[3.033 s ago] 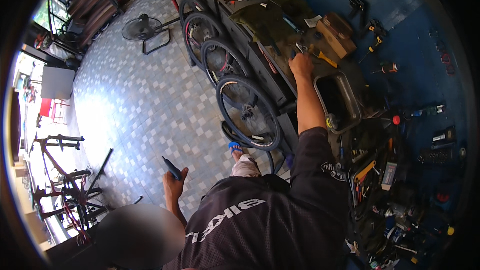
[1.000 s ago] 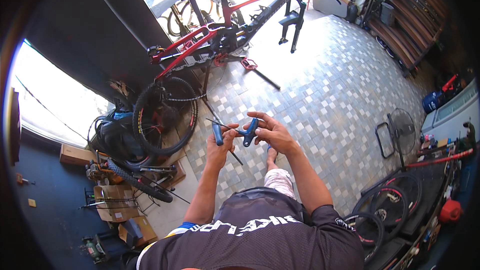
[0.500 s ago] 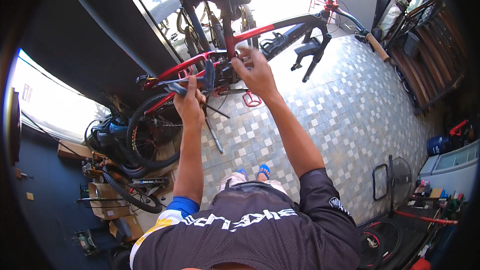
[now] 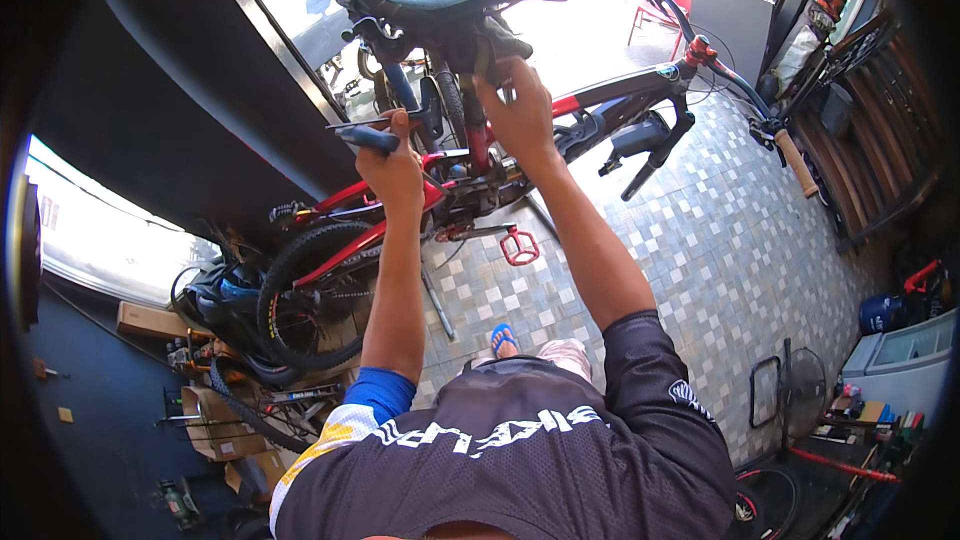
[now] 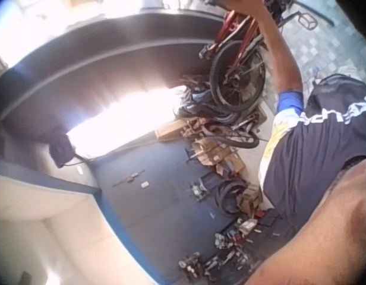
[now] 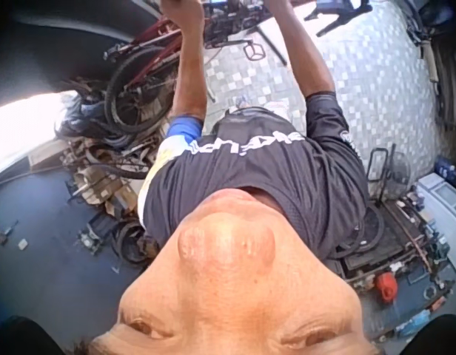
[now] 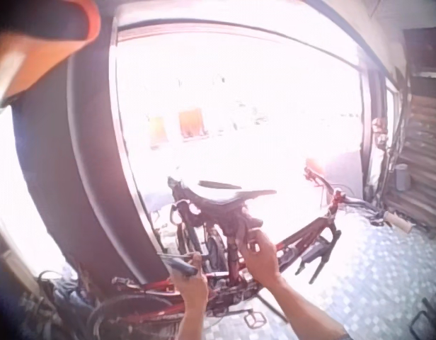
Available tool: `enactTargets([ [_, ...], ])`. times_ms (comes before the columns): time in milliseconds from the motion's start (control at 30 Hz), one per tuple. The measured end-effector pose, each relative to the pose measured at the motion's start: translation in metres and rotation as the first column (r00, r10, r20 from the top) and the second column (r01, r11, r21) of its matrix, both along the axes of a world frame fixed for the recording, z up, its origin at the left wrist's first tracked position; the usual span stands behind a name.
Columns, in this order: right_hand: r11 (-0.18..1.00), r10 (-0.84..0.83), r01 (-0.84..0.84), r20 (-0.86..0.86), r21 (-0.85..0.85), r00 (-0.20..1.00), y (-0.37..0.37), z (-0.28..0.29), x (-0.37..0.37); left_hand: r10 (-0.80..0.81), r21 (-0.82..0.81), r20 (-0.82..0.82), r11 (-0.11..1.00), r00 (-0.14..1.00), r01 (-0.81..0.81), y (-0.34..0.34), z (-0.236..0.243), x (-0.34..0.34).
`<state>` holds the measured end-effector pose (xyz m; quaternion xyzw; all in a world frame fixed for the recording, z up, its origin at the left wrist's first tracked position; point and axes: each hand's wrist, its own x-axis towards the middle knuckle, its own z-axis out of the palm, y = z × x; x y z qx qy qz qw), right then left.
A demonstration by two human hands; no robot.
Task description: The person inflates a bicycle tire using a floor pump, then removes the valve cap. They walk to a workbench, retrieve a tool, and return to a red bicycle mounted on a stand. The person uses a screwdriver to adjust the seat post and pedals.
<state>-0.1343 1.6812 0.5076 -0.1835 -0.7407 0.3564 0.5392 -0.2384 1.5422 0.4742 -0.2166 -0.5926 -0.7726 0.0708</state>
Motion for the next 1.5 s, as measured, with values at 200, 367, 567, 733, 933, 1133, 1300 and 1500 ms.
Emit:
enactTargets([
  [200,0.986,0.107,-0.105,-0.011,0.132,0.994,0.002,-0.005,0.007,0.078,0.06,-0.185,0.996,0.98,-0.068,0.033,0.008,0.021],
  [367,0.919,0.341,-0.358,0.125,0.165,0.932,0.024,-0.001,0.017,0.085,0.205,-0.004,0.975,0.996,-0.082,0.053,0.02,0.039],
  [567,0.751,0.46,-0.538,0.282,0.383,0.842,0.052,0.001,0.024,0.249,0.059,-0.218,0.968,0.944,-0.242,0.067,0.018,0.057],
  [733,0.657,0.537,-0.616,0.304,0.435,0.787,0.058,-0.01,0.021,0.413,-0.063,-0.377,0.881,0.829,-0.468,0.067,0.009,0.063],
  [933,0.593,0.582,-0.75,0.486,0.294,0.651,0.07,0.0,0.043,0.338,-0.056,-0.368,0.922,0.866,-0.384,0.072,0.011,0.087],
  [1133,0.525,0.669,-0.837,0.534,0.153,0.517,0.082,0.011,0.051,0.342,-0.171,-0.506,0.86,0.792,-0.481,0.064,0.002,0.092],
  [1300,0.524,0.663,-0.82,0.494,0.229,0.562,0.088,0.001,0.05,0.269,-0.206,-0.639,0.842,0.721,-0.498,0.063,0.014,0.108],
  [1500,0.447,0.696,-0.878,0.549,0.172,0.462,0.093,0.014,0.047,0.2,-0.134,-0.521,0.941,0.83,-0.311,0.064,-0.008,0.125],
])
